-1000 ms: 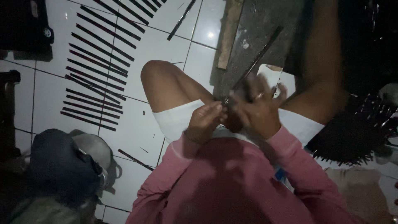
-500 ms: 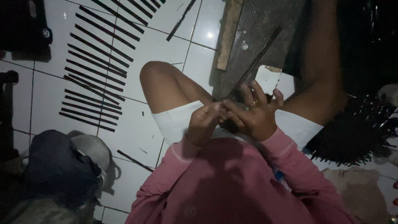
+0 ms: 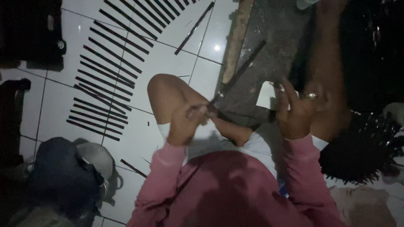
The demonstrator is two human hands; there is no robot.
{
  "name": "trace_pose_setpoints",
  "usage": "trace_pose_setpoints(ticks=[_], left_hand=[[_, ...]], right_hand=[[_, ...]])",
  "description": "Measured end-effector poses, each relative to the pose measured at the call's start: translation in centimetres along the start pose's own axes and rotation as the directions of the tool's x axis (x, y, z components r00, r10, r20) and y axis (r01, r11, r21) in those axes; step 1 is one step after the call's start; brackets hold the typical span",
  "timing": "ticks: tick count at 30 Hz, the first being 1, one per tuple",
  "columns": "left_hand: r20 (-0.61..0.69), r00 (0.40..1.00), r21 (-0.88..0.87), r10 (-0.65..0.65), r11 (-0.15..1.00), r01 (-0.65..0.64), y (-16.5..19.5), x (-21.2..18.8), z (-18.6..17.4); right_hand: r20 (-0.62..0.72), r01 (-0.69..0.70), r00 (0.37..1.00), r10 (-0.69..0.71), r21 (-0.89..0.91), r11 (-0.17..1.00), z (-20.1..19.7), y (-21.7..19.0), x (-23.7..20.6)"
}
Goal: The person sits on the floor and repeatedly picks up thin dark rods, dips them into a small cup of liquid, and places them on a wooden board to dry. The person handles the rods one at a time, arranging them in a row on the floor as they work.
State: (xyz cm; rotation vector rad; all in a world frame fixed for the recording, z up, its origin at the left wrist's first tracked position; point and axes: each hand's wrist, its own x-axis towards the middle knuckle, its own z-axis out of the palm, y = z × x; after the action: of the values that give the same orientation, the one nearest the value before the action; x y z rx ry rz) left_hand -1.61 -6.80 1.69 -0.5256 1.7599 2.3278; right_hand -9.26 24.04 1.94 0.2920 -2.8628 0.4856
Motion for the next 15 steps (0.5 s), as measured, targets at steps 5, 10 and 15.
trace_pose_setpoints(ticks=[5,10,15], left_hand=[[0.001,0.949,0.091,0.316,0.945,-0.315,1.5,7.1,-3.0],[-0.114,0.993,-0.394,0.017,0.917,-0.061,-0.5,16.4,-4.1],[-0.417,0.78,-0.214,-0.467,0.884,0.415,-4.1,21.9,-4.6]], right_hand=[[-0.032,-0.028,0.999,0.035,0.202,0.979,-0.9,-0.6,-0.3],[-0.134,0.044,0.99,-0.054,-0.076,0.996,-1.0,0.7,-1.1],[0.012,-0.153,0.988,0.153,0.077,0.985,-0.1,2.5,-2.5]])
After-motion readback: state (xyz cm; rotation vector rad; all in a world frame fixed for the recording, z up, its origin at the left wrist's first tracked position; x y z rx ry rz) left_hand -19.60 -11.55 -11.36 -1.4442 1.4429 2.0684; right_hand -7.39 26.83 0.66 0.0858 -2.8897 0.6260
